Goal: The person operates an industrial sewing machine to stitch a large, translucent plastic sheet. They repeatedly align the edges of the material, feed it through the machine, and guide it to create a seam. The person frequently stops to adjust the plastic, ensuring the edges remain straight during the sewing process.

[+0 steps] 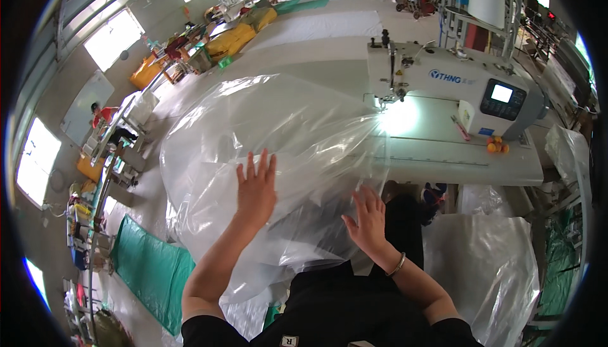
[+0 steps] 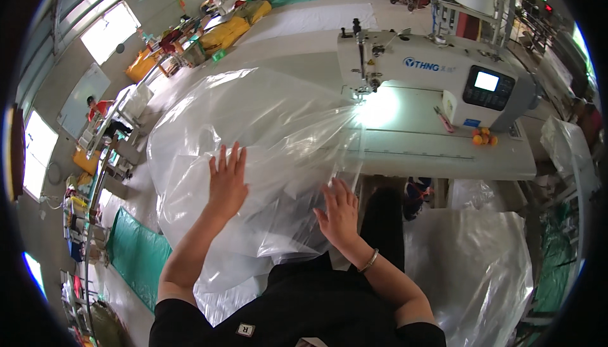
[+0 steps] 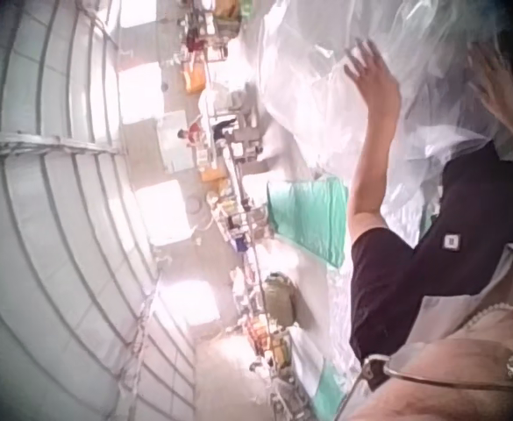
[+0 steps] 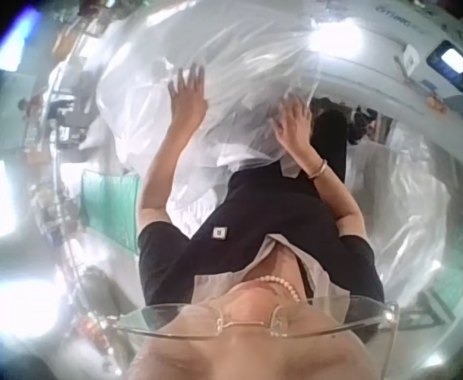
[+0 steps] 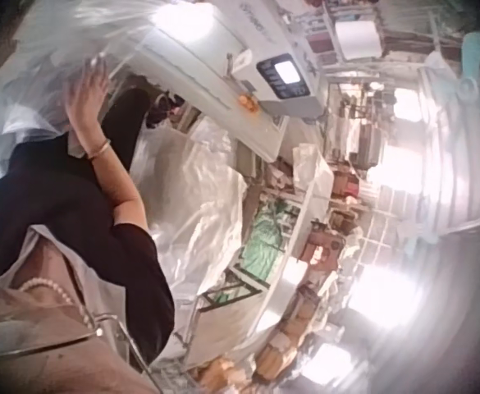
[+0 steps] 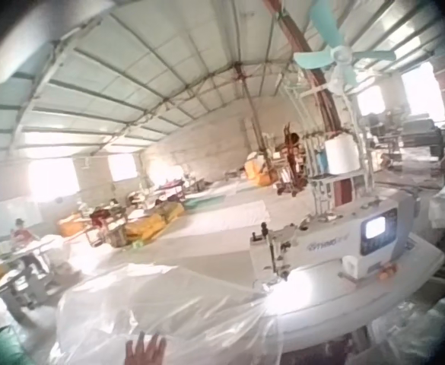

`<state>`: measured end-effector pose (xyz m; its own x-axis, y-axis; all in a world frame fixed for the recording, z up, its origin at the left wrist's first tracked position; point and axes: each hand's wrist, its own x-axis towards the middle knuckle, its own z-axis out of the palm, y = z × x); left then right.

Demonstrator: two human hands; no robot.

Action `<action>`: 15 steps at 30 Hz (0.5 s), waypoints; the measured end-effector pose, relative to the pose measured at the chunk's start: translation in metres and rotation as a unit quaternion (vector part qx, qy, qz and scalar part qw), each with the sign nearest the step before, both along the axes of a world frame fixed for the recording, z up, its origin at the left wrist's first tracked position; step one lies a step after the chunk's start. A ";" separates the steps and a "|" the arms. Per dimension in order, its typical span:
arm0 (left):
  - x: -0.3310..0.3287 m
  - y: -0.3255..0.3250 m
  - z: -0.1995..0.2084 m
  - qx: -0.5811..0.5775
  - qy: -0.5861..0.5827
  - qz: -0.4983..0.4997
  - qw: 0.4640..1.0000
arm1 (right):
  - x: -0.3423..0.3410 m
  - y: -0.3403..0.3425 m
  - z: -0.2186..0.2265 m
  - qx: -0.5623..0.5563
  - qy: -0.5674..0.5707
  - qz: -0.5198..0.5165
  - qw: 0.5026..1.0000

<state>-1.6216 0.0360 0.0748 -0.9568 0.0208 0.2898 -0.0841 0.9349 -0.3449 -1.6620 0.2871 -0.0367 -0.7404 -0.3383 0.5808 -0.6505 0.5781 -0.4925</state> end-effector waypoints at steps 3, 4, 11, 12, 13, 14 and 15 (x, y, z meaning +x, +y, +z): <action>0.004 -0.044 0.001 0.131 0.011 -0.035 0.991 | -0.007 0.025 -0.024 -0.030 -0.035 -0.087 0.995; 0.011 -0.053 0.011 0.171 0.028 -0.054 0.983 | -0.006 0.027 -0.037 -0.104 -0.086 -0.098 0.986; 0.141 -0.043 0.105 0.384 0.316 -0.014 0.867 | 0.011 0.028 -0.095 -0.353 -0.528 0.094 0.767; 0.171 -0.046 0.103 0.384 0.349 -0.064 0.852 | 0.019 0.024 -0.098 -0.381 -0.533 0.104 0.748; 0.192 -0.049 0.101 0.442 0.345 -0.128 0.818 | 0.022 0.024 -0.103 -0.387 -0.547 0.102 0.735; 0.210 -0.053 0.097 0.497 0.338 -0.191 0.776 | 0.020 0.024 -0.102 -0.390 -0.558 0.102 0.726; 0.228 -0.070 0.089 0.534 0.406 -0.123 0.732 | 0.020 0.029 -0.098 -0.392 -0.568 0.097 0.717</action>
<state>-1.3939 -0.0335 0.1634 -0.4656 -0.4891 0.7375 0.3601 0.6565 0.6628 -1.6422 0.3158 -0.1352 -0.8691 -0.3987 -0.2927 0.3979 -0.2123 -0.8925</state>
